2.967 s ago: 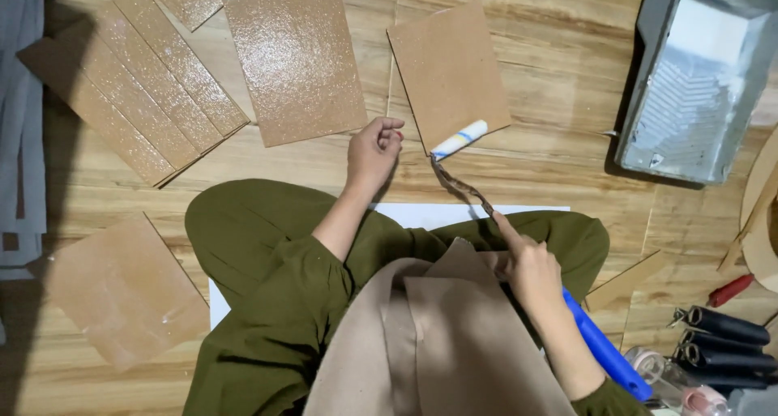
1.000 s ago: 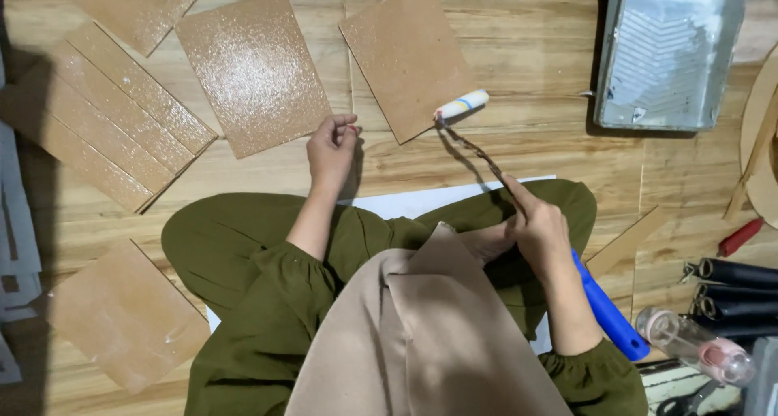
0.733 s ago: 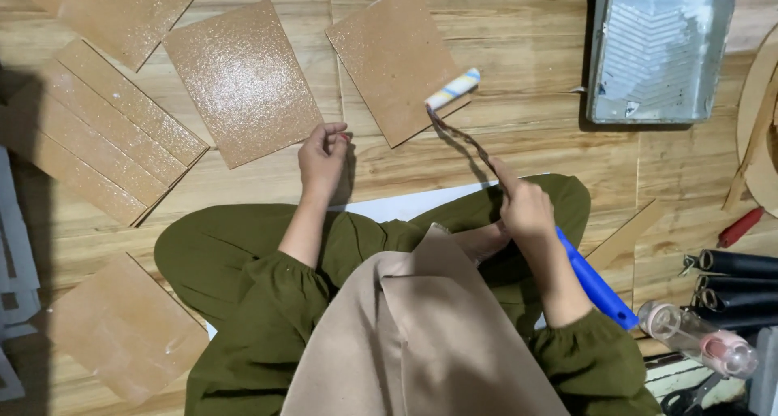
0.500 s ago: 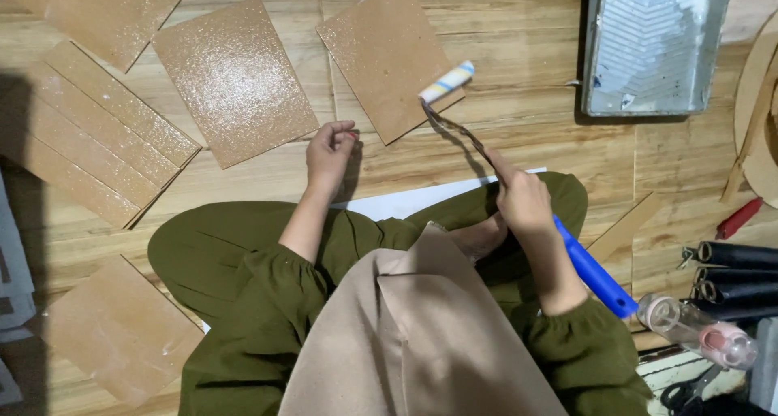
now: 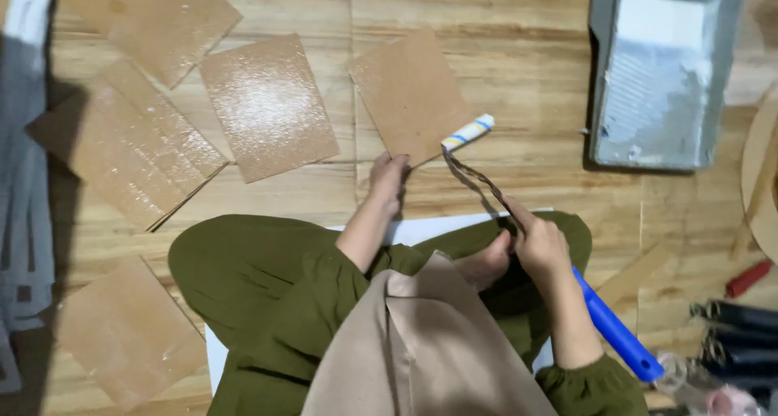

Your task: The person applies glue using a roller onto several cardboard strips and then pastes them onto a larger white paper sheet.

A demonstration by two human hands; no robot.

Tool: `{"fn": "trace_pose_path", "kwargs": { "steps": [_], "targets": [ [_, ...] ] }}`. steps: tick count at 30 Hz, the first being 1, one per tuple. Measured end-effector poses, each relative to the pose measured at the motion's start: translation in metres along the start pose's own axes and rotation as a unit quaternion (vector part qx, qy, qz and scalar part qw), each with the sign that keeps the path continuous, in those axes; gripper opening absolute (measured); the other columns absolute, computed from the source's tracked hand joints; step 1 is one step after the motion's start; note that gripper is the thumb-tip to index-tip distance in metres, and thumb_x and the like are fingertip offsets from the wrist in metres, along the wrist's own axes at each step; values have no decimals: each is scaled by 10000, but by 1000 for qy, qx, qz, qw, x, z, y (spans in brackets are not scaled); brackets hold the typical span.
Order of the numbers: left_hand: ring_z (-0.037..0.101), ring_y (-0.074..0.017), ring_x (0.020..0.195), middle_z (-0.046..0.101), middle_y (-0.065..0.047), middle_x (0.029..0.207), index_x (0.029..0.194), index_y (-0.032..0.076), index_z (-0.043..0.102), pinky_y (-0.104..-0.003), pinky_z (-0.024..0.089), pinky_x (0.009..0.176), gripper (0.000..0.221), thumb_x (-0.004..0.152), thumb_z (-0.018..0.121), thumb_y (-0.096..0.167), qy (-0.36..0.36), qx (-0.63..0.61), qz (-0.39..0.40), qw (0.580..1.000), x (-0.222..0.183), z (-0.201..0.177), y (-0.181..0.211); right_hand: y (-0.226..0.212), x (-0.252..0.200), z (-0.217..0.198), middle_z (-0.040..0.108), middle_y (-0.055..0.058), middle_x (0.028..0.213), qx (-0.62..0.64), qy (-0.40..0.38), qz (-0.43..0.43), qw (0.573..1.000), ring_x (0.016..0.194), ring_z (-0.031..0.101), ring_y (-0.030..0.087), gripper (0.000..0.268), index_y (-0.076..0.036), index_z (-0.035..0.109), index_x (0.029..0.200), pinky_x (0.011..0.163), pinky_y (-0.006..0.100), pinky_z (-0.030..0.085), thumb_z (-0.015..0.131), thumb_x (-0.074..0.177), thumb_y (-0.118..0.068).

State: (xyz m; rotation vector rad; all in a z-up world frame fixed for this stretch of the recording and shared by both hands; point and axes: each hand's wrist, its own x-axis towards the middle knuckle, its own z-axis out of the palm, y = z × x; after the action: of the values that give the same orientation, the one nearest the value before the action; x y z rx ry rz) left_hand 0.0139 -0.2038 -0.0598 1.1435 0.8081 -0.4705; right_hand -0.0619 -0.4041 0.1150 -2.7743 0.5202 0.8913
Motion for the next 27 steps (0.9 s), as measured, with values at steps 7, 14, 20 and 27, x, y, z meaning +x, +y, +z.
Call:
{"fn": "trace_pose_path", "kwargs": {
  "steps": [7,14,20,27],
  "targets": [
    [392,-397,1176,375,-230,1237,1264,19,414,-502,365,918,788,648,685,430,77,91,-6,993,0,35,8,-4,-5,-4,642,250,994,-24,30,-29,999,981,573,424,487,-427,445,1284,878,493,458,411,880,-158],
    [623,-158,843,667,95,937,979,281,617,-254,434,694,312,695,488,298,162,103,-39,981,-55,15,62,33,14,11,614,275,929,-62,93,-112,987,817,584,469,511,-395,461,1306,676,481,463,467,840,-184],
    [623,-105,753,679,40,925,973,181,666,-233,455,742,194,806,582,129,86,57,-18,994,-82,3,82,46,8,-1,581,211,1133,117,80,-169,975,1054,540,264,384,-135,555,1266,784,334,380,458,903,-56],
    [628,-108,753,690,44,848,848,208,690,-214,458,650,240,661,583,102,93,94,172,976,2,-25,19,107,25,-37,532,157,800,168,318,-123,925,673,477,310,414,-59,510,1336,554,432,367,380,944,-38]
  ]
}}
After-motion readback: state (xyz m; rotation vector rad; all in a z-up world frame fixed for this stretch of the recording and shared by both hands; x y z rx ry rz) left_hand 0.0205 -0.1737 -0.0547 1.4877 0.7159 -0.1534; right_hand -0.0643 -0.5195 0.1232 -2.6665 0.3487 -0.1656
